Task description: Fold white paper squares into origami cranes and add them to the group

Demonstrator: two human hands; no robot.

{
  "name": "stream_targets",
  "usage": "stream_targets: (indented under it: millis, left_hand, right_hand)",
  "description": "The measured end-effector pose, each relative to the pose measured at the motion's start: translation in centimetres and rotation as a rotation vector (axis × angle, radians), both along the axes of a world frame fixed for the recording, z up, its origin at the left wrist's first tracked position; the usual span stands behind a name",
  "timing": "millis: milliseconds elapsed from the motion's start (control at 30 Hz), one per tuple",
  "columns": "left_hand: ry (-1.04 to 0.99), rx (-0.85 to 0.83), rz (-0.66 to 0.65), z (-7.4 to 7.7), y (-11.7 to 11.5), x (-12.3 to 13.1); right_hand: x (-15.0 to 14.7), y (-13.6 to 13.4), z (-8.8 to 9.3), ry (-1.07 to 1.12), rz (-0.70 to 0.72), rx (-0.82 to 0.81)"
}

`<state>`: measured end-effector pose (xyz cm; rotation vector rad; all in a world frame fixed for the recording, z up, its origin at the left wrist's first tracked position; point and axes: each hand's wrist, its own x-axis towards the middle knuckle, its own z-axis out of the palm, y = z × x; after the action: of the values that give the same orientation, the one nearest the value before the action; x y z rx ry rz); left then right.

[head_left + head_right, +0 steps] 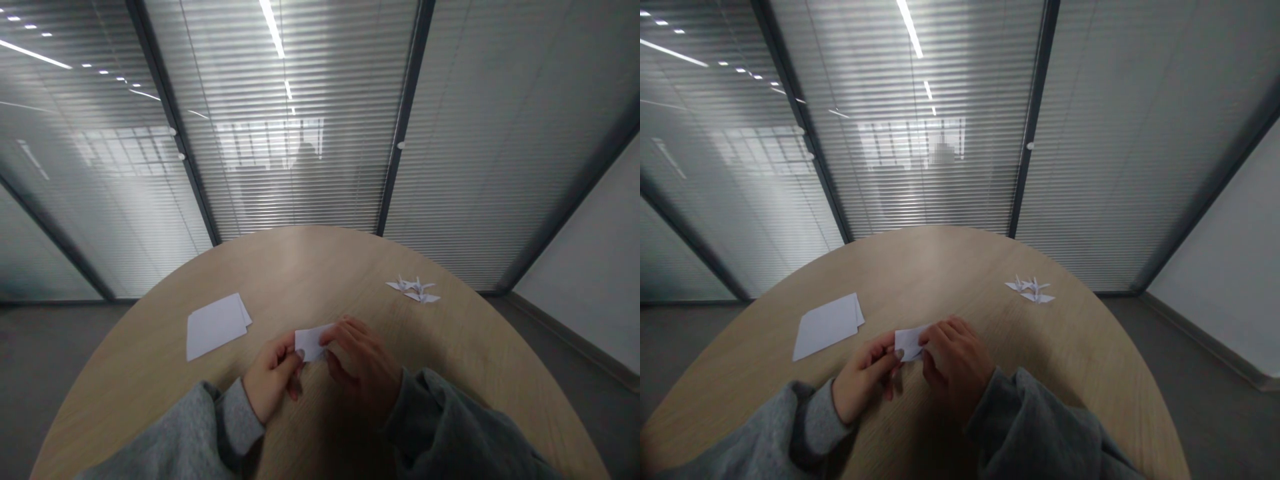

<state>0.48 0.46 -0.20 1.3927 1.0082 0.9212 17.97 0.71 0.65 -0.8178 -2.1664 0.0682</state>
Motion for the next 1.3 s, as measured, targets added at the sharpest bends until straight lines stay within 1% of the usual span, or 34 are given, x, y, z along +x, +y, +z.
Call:
stream_targets:
  millis: [167, 333, 433, 500, 633, 733, 833, 1033, 1200, 1300]
  left_hand:
    - [-0.023, -0.004, -0.009, 0.2, -0.1, 0.0]
    - [0.021, 0.057, -0.020, 0.2, -0.4, 0.2]
    - [0.041, 0.107, -0.025, 0.4, -0.5, 0.4]
    - [0.047, 0.104, -0.032, 0.7, -0.6, 0.5]
    - [0.098, 0.040, -0.086, 0.9, -0.7, 0.5]
    - [0.111, -0.017, -0.135, 0.8, -0.6, 0.4]
    - [0.100, -0.032, -0.168, 0.7, -0.7, 0.4]
    - [0.116, 0.050, -0.172, 0.9, -1.0, 0.4]
    - [0.189, 0.146, -0.140, 0.9, -1.1, 0.4]
    - [0.170, 0.150, -0.154, 0.8, -0.9, 0.4]
  right_hand:
    - [0.0, -0.1, -0.3, 0.202, 0.034, -0.089]
    - [0.1, -0.2, -0.3, 0.297, 0.004, -0.177]
    - [0.0, -0.2, -0.3, 0.321, -0.001, -0.214]
    - [0.0, -0.2, -0.3, 0.341, -0.005, -0.222]
    - [-0.1, -0.2, -0.4, 0.374, 0.016, -0.226]
    - [-0.1, -0.3, -0.4, 0.393, 0.080, -0.252]
    - [-0.1, -0.4, -0.3, 0.414, 0.122, -0.296]
    - [-0.2, -0.5, 0.0, 0.434, 0.131, -0.325]
    - [-0.1, -0.3, -0.1, 0.426, 0.132, -0.283]
    - [-0.1, -0.2, -0.3, 0.428, 0.126, -0.276]
